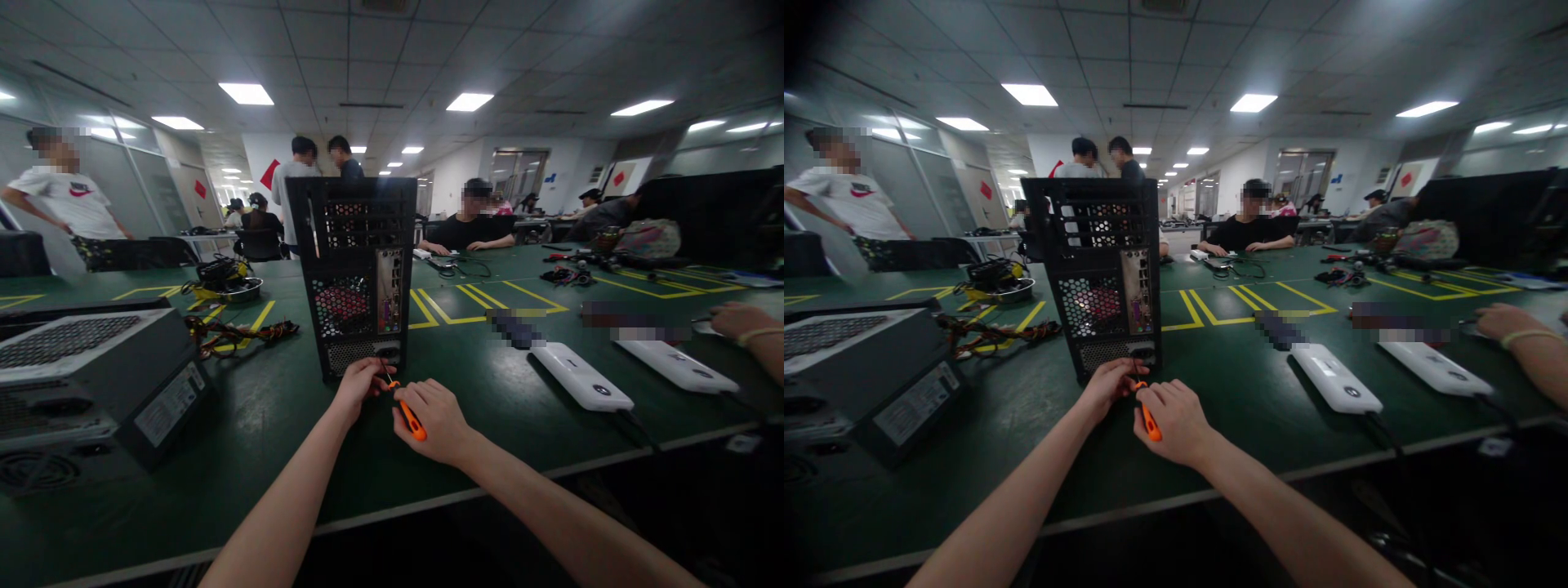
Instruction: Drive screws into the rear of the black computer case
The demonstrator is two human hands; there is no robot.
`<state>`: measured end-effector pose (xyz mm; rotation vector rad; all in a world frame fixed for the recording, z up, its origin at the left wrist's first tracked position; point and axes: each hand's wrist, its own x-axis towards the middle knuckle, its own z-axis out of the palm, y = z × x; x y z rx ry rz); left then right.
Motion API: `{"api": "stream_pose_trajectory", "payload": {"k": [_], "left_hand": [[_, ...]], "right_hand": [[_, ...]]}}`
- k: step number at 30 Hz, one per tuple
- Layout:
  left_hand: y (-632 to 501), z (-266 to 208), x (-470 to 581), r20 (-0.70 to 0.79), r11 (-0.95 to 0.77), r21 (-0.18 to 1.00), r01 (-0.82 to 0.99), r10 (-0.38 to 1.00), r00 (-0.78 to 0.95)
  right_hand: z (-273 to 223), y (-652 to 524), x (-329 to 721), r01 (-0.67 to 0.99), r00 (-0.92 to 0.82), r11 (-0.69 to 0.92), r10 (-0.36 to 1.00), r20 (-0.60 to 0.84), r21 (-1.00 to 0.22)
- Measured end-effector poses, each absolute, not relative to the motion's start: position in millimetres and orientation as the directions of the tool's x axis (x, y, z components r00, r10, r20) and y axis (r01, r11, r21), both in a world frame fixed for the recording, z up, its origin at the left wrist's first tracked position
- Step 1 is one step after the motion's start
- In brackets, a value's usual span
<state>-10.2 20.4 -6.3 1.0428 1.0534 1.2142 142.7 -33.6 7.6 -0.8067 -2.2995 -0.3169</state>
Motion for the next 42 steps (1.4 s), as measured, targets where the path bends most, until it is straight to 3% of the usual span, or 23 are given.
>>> {"api": "stream_pose_trajectory", "payload": {"k": [14,22,42], "left_hand": [[20.8,-8.1,-10.5,-0.032,0.040,0.990,-0.134,0.997,0.066],[21.4,-7.8,-10.6,-0.026,0.036,0.987,-0.154,0.998,0.063],[17.2,-1.2,-9.4,-0.045,0.049,0.992,-0.112,0.998,0.041]], "right_hand": [[10.8,-35.2,143.2,0.610,-0.658,0.787,0.441,0.611,0.089],[6.4,-33.5,140.8,0.623,-0.619,0.781,0.459,0.638,0.042],[7.5,-33.5,141.8,0.622,-0.622,0.780,0.442,0.646,0.065]]}}
